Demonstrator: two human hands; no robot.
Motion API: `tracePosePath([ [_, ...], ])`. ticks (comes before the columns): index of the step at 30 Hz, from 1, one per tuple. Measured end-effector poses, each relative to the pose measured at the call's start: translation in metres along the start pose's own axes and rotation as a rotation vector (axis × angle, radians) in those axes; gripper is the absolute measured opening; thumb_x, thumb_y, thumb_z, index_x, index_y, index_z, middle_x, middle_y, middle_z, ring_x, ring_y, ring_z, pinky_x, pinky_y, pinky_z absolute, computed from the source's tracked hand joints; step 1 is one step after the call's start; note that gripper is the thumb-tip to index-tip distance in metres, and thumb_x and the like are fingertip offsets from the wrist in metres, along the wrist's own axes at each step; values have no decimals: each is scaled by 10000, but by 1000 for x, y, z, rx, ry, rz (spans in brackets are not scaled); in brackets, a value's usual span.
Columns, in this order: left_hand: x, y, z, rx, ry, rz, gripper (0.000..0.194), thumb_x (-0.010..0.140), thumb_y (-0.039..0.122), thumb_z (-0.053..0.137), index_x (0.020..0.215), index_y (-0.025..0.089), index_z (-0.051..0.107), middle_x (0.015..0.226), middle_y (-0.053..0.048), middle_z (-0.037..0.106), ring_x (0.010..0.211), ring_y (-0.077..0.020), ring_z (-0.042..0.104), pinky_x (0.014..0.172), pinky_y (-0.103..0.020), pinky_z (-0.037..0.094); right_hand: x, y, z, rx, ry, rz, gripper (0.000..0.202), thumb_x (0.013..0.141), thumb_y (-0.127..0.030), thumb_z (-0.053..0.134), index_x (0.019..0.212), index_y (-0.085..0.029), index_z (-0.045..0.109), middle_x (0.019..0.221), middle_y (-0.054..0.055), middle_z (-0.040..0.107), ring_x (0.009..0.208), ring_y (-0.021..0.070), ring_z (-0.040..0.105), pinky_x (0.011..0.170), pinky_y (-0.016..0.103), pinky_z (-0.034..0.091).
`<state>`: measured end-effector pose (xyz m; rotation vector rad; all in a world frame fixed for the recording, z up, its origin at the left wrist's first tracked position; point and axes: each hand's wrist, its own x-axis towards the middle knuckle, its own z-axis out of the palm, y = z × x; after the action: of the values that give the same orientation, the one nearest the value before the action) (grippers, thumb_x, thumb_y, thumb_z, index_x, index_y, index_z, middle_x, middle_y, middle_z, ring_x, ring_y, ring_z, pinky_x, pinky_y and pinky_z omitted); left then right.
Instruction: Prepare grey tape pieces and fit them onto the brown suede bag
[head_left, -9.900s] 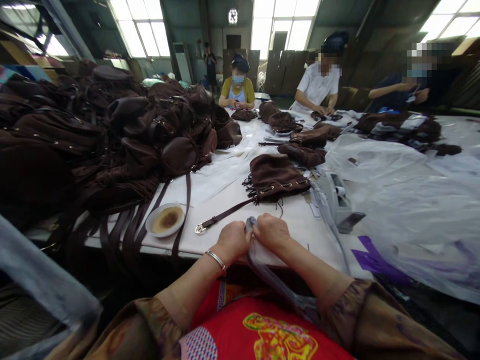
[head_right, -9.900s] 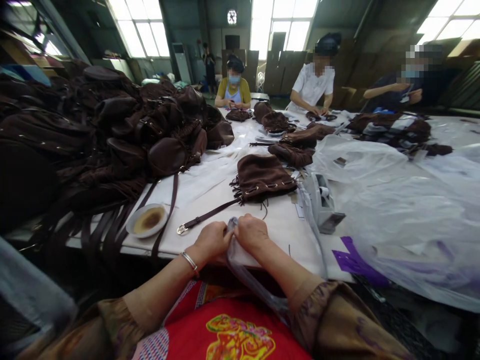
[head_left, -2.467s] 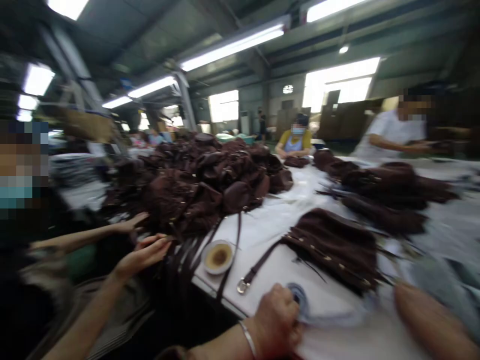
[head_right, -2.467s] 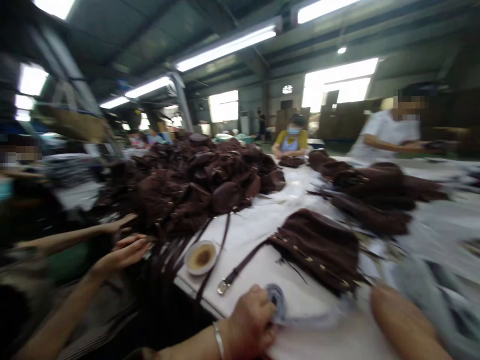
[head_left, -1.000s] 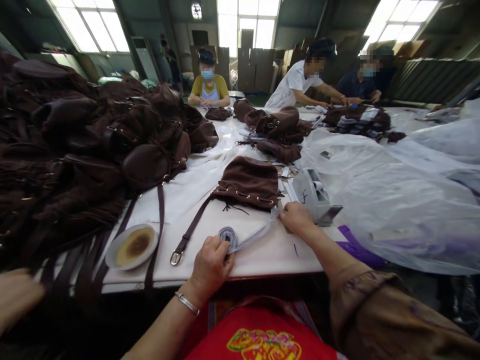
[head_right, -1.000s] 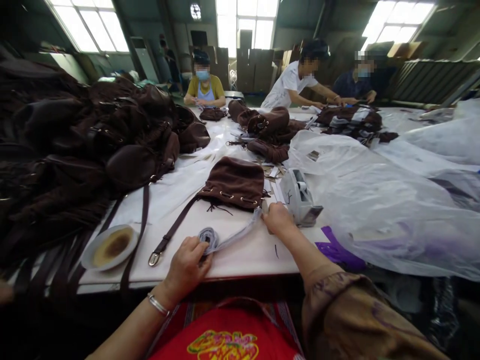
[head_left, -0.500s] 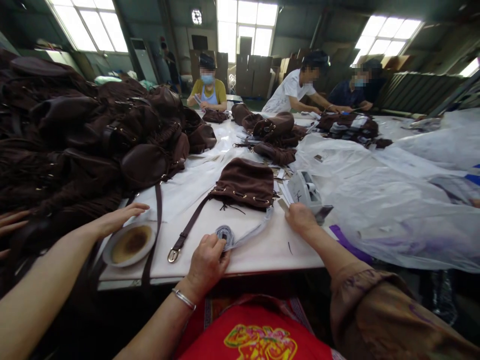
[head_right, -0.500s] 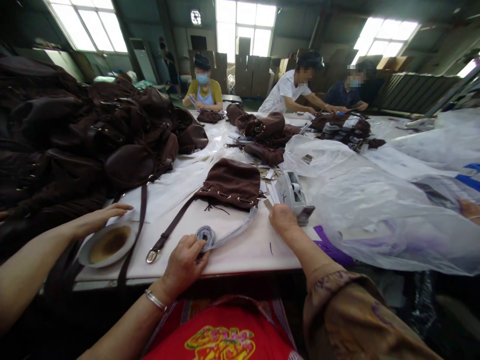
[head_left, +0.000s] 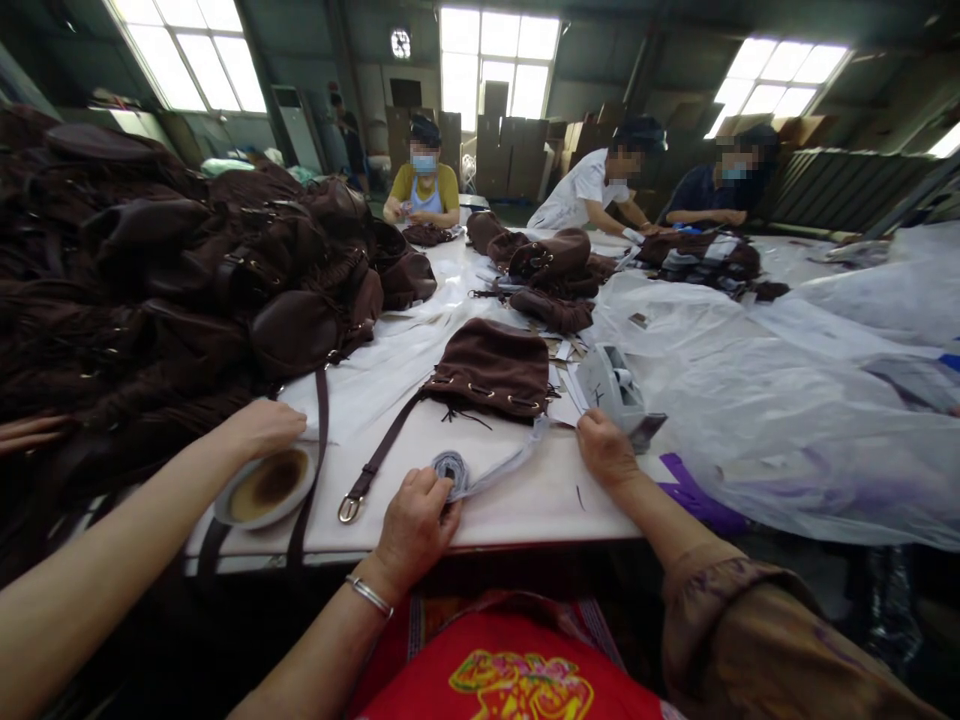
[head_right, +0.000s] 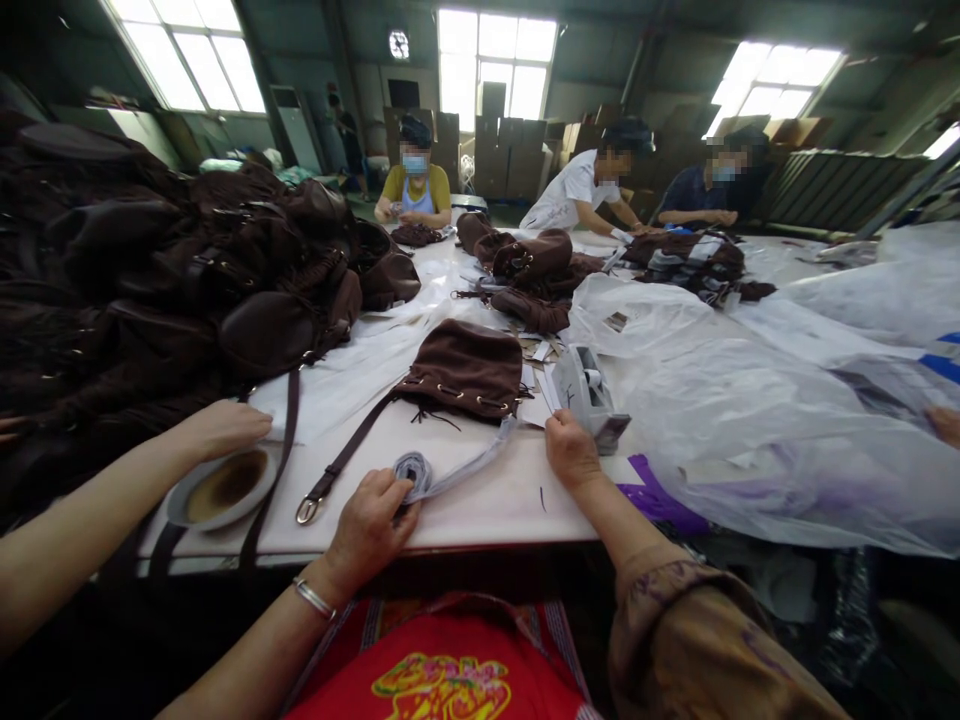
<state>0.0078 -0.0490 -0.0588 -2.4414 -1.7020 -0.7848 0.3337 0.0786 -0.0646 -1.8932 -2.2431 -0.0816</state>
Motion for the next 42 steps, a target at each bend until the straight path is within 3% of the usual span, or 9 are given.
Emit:
tracePosePath([
  [5,1,0,0,4,-22,-7,59,890,195,553,904,184,609,861,-75,538,854,-242,525,803,-397,483,-5,0,-10,50,74,-11,260,960,-221,403,910,-172,653,1023,122,664,1034,268,570,906,353,389],
  [9,3,2,-3,0,-61,-8,76,915,219,548,915,185,615,878,-79,540,850,-239,517,796,-388,479,-4,-9,-18,457,166,64,197,908,-306,493,930,-193,652,1003,86,708,999,255,625,938,398,437],
  [14,4,6,-3,23,-92,-23,95,912,211,542,880,173,623,870,-88,550,855,-242,509,807,-387,465,-25,-39,-24,1159,-9,220,347,794,-459,655,985,-170,656,755,53,707,682,191,654,657,322,540],
  [17,8,7,-7,-68,-107,-70,84,867,209,579,807,170,625,850,-85,558,872,-237,520,824,-373,452,-49,-61,-32,1308,-144,233,372,767,-518,690,865,-159,681,604,19,643,538,145,587,527,261,487],
  [20,21,9,-20,-345,-167,-300,131,824,247,619,719,169,624,758,-44,546,790,-189,531,744,-308,441,-72,-80,-45,1285,-301,180,409,813,-564,628,674,-179,619,472,-27,530,414,92,457,419,217,371],
  [24,44,15,-40,-1075,-348,-875,264,799,376,675,686,149,600,647,3,534,596,-105,493,545,-217,388,-88,-103,-61,1181,-396,155,451,835,-570,557,581,-198,533,412,-38,473,354,78,382,355,207,274],
  [29,58,25,-51,-1605,-292,-1258,137,779,209,724,798,117,625,658,-4,585,550,-73,531,485,-164,430,-90,-128,-71,1149,-411,207,428,817,-510,544,524,-204,489,370,-29,472,328,77,379,344,198,284],
  [40,50,32,-45,-1713,-310,-1202,111,832,228,666,796,136,616,671,8,583,593,-60,525,519,-139,430,-85,-139,-60,1678,-855,606,218,766,-326,626,660,-195,487,474,-96,394,319,42,317,308,169,281],
  [42,45,34,-49,-1675,-296,-1159,148,784,262,701,754,143,618,656,3,562,589,-69,514,507,-160,409,-83,-146,-58,1699,-862,550,227,824,-321,594,673,-192,486,495,-89,397,334,43,326,317,169,303],
])
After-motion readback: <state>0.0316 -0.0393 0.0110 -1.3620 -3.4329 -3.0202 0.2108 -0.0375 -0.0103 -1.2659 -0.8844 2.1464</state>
